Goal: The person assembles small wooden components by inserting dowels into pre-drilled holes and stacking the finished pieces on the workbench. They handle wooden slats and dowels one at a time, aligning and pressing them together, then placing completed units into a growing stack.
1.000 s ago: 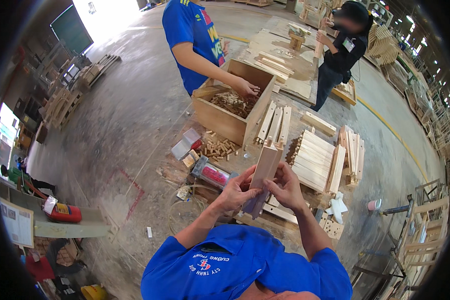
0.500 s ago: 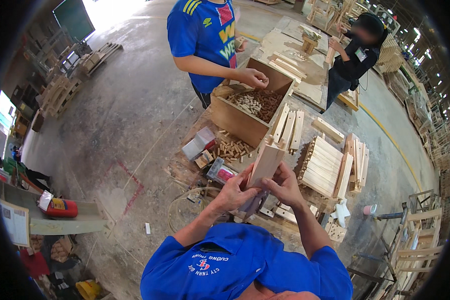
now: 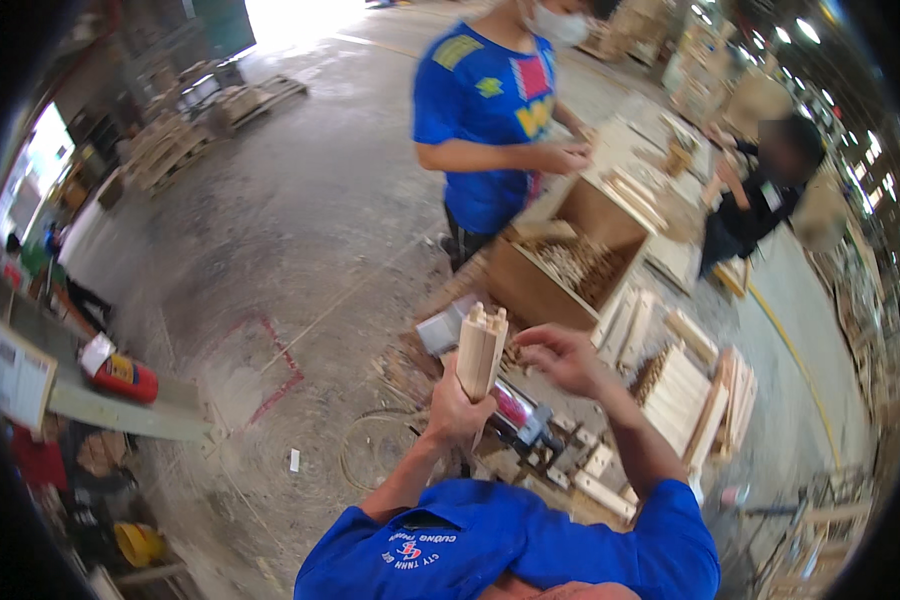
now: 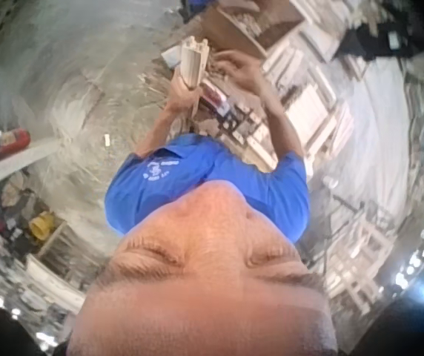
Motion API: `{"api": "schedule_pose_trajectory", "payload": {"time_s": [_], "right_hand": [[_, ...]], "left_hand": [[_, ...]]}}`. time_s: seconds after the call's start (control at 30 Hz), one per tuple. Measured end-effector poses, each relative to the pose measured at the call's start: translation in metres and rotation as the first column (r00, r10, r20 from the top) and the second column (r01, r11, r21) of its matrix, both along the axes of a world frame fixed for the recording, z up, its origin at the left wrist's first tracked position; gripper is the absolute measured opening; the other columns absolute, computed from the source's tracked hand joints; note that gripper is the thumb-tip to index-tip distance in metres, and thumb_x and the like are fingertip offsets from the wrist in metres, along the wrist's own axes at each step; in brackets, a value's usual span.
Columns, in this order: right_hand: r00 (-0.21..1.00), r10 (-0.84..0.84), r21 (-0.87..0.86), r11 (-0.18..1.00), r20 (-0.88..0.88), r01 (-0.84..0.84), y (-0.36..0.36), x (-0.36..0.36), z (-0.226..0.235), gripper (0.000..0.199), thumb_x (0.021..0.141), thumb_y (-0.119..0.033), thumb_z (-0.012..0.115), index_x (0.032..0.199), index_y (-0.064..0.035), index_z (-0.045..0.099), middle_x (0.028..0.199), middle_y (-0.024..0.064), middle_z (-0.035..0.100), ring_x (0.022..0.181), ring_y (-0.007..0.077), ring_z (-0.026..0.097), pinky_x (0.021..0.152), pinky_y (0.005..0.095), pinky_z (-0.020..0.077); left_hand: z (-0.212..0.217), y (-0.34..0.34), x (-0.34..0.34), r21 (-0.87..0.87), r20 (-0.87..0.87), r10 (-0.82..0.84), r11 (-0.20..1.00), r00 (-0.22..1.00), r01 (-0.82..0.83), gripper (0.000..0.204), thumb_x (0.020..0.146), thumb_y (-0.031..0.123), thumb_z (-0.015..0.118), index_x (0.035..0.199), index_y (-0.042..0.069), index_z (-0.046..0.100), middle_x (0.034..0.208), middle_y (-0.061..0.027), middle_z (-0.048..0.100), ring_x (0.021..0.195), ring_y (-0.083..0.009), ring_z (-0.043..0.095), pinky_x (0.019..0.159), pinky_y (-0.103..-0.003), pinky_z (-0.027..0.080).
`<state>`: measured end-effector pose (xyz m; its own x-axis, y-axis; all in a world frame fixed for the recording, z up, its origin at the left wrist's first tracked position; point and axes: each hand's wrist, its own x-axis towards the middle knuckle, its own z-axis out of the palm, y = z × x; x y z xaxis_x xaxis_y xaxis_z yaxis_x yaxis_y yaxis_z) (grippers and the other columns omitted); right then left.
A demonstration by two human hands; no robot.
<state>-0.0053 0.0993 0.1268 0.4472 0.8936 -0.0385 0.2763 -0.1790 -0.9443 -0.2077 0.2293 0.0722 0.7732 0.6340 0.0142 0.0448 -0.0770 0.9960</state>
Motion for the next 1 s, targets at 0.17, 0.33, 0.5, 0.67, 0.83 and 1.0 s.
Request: {"api": "schedule_pose_trajectory", "payload": {"time_s": [0.17, 0.33, 0.5, 0.67, 0.83, 1.0], "right_hand": [[0.920, -0.337, -0.102, 0.927, 0.198, 0.362, 0.033, 0.174, -0.034, 0.022, 0.100, -0.022, 0.069, 0.107, -0.0013, 0.073, 0.090, 0.0080, 0.074, 0.082, 0.0170, 0.068, 0.075, 0.0364, 0.0571], [0.882, 0.143, -0.455, 0.886, 0.449, 0.088, 0.075, 0.264, -0.092, 0.031, 0.101, -0.024, 0.065, 0.119, -0.0035, 0.078, 0.114, 0.0224, 0.077, 0.101, 0.0375, 0.074, 0.090, 0.0444, 0.0582], [0.899, 0.310, -0.653, 0.757, 0.310, -0.036, 0.120, 0.214, -0.148, 0.029, 0.101, -0.022, 0.065, 0.120, -0.0036, 0.077, 0.113, 0.0190, 0.078, 0.098, 0.0348, 0.074, 0.087, 0.0443, 0.0586], [0.907, 0.303, -0.626, 0.778, 0.291, -0.059, 0.094, 0.210, -0.124, 0.029, 0.101, -0.020, 0.065, 0.122, -0.0037, 0.077, 0.112, 0.0156, 0.079, 0.095, 0.0321, 0.074, 0.084, 0.0442, 0.0589], [0.906, 0.225, -0.496, 0.868, 0.358, -0.020, 0.068, 0.210, -0.086, 0.028, 0.101, -0.017, 0.066, 0.124, -0.0038, 0.076, 0.110, 0.0123, 0.079, 0.092, 0.0294, 0.075, 0.080, 0.0441, 0.0593], [0.994, -0.080, -0.413, 0.905, 0.072, 0.102, 0.072, 0.201, -0.060, 0.020, 0.105, -0.017, 0.064, 0.114, -0.0038, 0.076, 0.096, 0.0067, 0.075, 0.075, 0.0190, 0.070, 0.062, 0.0363, 0.0563]], "left_hand": [[-0.017, 0.031, -0.036, 0.078, -0.062, 0.113, 0.991, 0.992, -0.108, 0.071, 0.081, 0.021, 0.080, 0.143, 0.000, 0.050, 0.119, -0.0168, 0.070, 0.112, -0.0264, 0.069, 0.100, -0.040, 0.054], [-0.032, 0.042, -0.061, 0.013, 0.050, 0.197, 0.980, 0.979, -0.198, 0.073, 0.082, 0.024, 0.081, 0.144, 0.000, 0.049, 0.126, -0.0183, 0.068, 0.118, -0.0269, 0.068, 0.103, -0.041, 0.053], [-0.049, 0.038, -0.085, 0.025, -0.188, 0.300, 0.953, 0.935, -0.300, 0.082, 0.082, 0.027, 0.083, 0.149, -0.001, 0.046, 0.131, -0.0218, 0.067, 0.120, -0.0290, 0.068, 0.104, -0.041, 0.052], [-0.057, 0.038, -0.078, 0.056, -0.235, 0.233, 0.972, 0.944, -0.227, 0.085, 0.082, 0.030, 0.083, 0.151, 0.000, 0.044, 0.133, -0.0236, 0.067, 0.121, -0.0323, 0.068, 0.105, -0.043, 0.052], [-0.044, 0.041, -0.060, 0.063, -0.198, 0.160, 0.987, 0.967, -0.150, 0.088, 0.081, 0.029, 0.083, 0.155, 0.004, 0.042, 0.132, -0.0222, 0.067, 0.121, -0.0328, 0.068, 0.104, -0.043, 0.052], [-0.029, 0.043, -0.058, 0.026, -0.199, 0.111, 0.994, 0.974, -0.108, 0.085, 0.081, 0.027, 0.083, 0.152, 0.001, 0.044, 0.130, -0.0170, 0.065, 0.120, -0.0254, 0.064, 0.104, -0.040, 0.052]]}}
